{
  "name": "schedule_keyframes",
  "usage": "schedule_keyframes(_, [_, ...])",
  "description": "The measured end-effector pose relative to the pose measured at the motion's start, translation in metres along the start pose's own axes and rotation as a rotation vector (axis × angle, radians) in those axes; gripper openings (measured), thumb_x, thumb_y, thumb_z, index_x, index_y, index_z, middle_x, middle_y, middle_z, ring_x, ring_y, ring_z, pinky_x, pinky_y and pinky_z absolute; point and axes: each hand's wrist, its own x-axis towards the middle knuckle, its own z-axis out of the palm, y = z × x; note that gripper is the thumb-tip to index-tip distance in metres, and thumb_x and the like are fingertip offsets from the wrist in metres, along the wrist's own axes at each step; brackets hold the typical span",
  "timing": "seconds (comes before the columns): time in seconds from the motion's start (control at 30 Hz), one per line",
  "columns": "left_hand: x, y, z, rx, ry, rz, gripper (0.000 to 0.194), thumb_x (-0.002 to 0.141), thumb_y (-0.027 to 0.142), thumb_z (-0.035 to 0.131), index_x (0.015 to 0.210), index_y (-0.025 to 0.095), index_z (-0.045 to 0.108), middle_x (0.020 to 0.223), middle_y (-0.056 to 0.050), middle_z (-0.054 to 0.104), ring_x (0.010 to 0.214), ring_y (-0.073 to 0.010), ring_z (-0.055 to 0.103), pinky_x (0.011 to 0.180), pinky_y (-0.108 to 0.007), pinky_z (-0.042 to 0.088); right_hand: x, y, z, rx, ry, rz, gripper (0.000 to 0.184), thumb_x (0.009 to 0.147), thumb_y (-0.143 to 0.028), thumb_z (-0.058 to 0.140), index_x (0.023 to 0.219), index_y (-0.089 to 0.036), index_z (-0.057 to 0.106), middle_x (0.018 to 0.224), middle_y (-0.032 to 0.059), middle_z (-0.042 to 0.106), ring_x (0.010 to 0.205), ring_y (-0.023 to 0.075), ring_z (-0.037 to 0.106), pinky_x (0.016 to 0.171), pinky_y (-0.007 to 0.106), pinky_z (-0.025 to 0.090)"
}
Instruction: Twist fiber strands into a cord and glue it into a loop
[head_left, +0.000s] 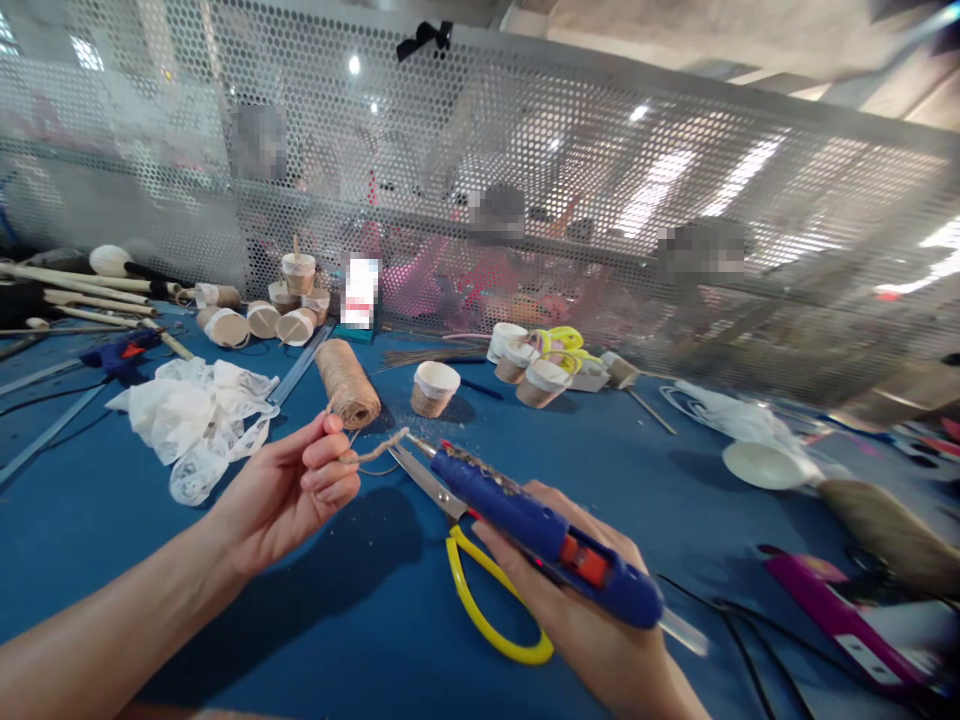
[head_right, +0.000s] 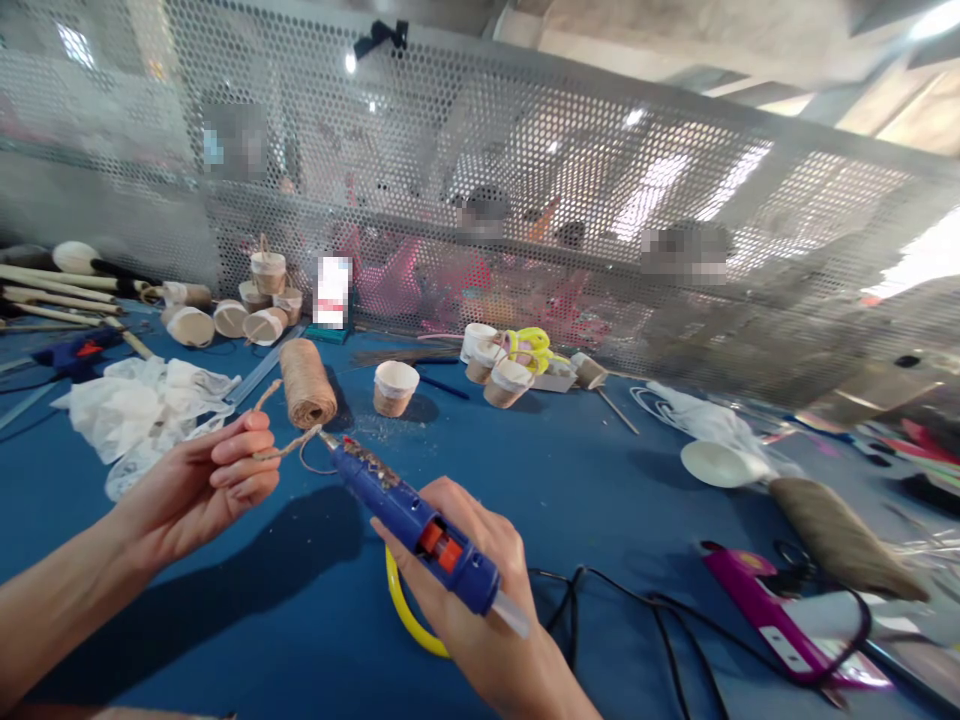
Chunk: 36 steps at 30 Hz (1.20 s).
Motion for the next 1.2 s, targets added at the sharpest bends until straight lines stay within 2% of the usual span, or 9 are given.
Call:
schedule_keyframes(0.2, [0.0, 0.0, 0.001, 0.021, 0.007, 0.02, 0.042, 0.094, 0.016, 0.019, 0.066, 0.01, 0.05, 0.048, 0.005, 0.034, 0.035, -0.0039, 0.037, 0.038, -0.016, 0.034, -0.001, 0.002, 0.002, 0.107, -0.089, 0.115, 0.017, 0.077, -0.03, 0.06, 0.066, -0.02, 0.053, 0.057, -0.003, 0.056, 0.048, 0.0106, 0.053, 0.048, 0.021, 0.044])
schedule_keyframes(0.37, [0.001, 0.004, 0.002, 0.026, -0.001, 0.065, 0.042, 0.094, 0.016, 0.02, 0.066, 0.01, 0.05, 0.047, 0.005, 0.035, 0.035, -0.0038, 0.037, 0.037, -0.015, 0.034, 0.003, 0.013, -0.01, 0.438, -0.091, 0.392, 0.022, 0.078, -0.039, 0.058, 0.084, -0.018, 0.056, 0.065, 0.0, 0.06, 0.043, 0.0087, 0.048, 0.041, 0.022, 0.041])
schedule_keyframes(0.47, [0.001, 0.006, 0.001, 0.026, -0.014, 0.095, 0.041, 0.094, 0.015, 0.02, 0.068, 0.01, 0.051, 0.048, 0.005, 0.037, 0.036, -0.0038, 0.038, 0.038, -0.016, 0.035, 0.013, 0.028, -0.025, 0.569, -0.191, 0.513, 0.031, 0.076, -0.044, 0.06, 0.086, -0.015, 0.061, 0.058, -0.0004, 0.055, 0.046, 0.0088, 0.047, 0.042, 0.021, 0.041])
schedule_keyframes(0.53, [0.001, 0.006, 0.001, 0.026, -0.017, 0.105, 0.041, 0.094, 0.014, 0.019, 0.068, 0.01, 0.051, 0.047, 0.004, 0.038, 0.036, -0.0039, 0.038, 0.038, -0.016, 0.036, 0.021, 0.041, -0.033, 0.568, -0.142, 0.61, 0.033, 0.069, -0.044, 0.066, 0.08, -0.014, 0.062, 0.067, 0.0028, 0.059, 0.054, 0.0094, 0.051, 0.047, 0.02, 0.042])
schedule_keyframes(0.7, [-0.001, 0.006, 0.002, 0.048, -0.029, 0.106, 0.042, 0.094, 0.013, 0.019, 0.068, 0.009, 0.052, 0.047, 0.004, 0.04, 0.036, -0.0041, 0.039, 0.039, -0.016, 0.036, 0.031, 0.081, -0.028, 0.436, -0.139, 0.777, 0.039, 0.06, -0.05, 0.069, 0.065, -0.016, 0.052, 0.054, -0.0025, 0.052, 0.043, 0.007, 0.046, 0.041, 0.02, 0.04])
schedule_keyframes(0.83, [-0.001, 0.007, 0.003, 0.097, -0.04, 0.098, 0.043, 0.094, 0.014, 0.02, 0.067, 0.01, 0.053, 0.046, 0.004, 0.04, 0.036, -0.0041, 0.038, 0.039, -0.016, 0.035, 0.031, 0.105, -0.012, 0.326, -0.179, 0.77, 0.035, 0.063, -0.047, 0.067, 0.059, -0.016, 0.051, 0.05, -0.0006, 0.053, 0.04, 0.0076, 0.046, 0.039, 0.021, 0.04])
schedule_keyframes(0.97, [-0.002, 0.011, 0.005, 0.202, -0.072, 0.07, 0.04, 0.093, 0.014, 0.024, 0.069, 0.009, 0.056, 0.047, 0.004, 0.042, 0.036, -0.0032, 0.035, 0.04, -0.016, 0.034, 0.025, 0.112, -0.008, 0.16, -0.192, 0.662, 0.036, 0.067, -0.041, 0.065, 0.046, -0.018, 0.046, 0.037, -0.006, 0.041, 0.032, 0.0061, 0.035, 0.033, 0.02, 0.026])
schedule_keyframes(1.07, [-0.004, 0.013, 0.01, 0.387, -0.094, 0.054, 0.037, 0.092, 0.012, 0.028, 0.071, 0.008, 0.059, 0.046, 0.003, 0.043, 0.036, -0.0027, 0.032, 0.04, -0.015, 0.031, 0.024, 0.108, -0.012, 0.062, -0.193, 0.531, 0.039, 0.07, -0.034, 0.065, 0.039, -0.021, 0.045, 0.034, -0.0062, 0.035, 0.032, 0.007, 0.032, 0.034, 0.023, 0.021])
schedule_keyframes(1.2, [-0.004, 0.016, 0.021, 0.748, -0.138, -0.101, 0.033, 0.09, 0.017, 0.036, 0.074, 0.008, 0.064, 0.042, 0.003, 0.042, 0.036, -0.003, 0.026, 0.039, -0.014, 0.027, 0.041, 0.08, -0.022, -0.04, -0.194, 0.352, 0.026, 0.072, -0.025, 0.064, 0.047, -0.021, 0.058, 0.045, -0.0006, 0.051, 0.043, 0.0117, 0.048, 0.044, 0.025, 0.033])
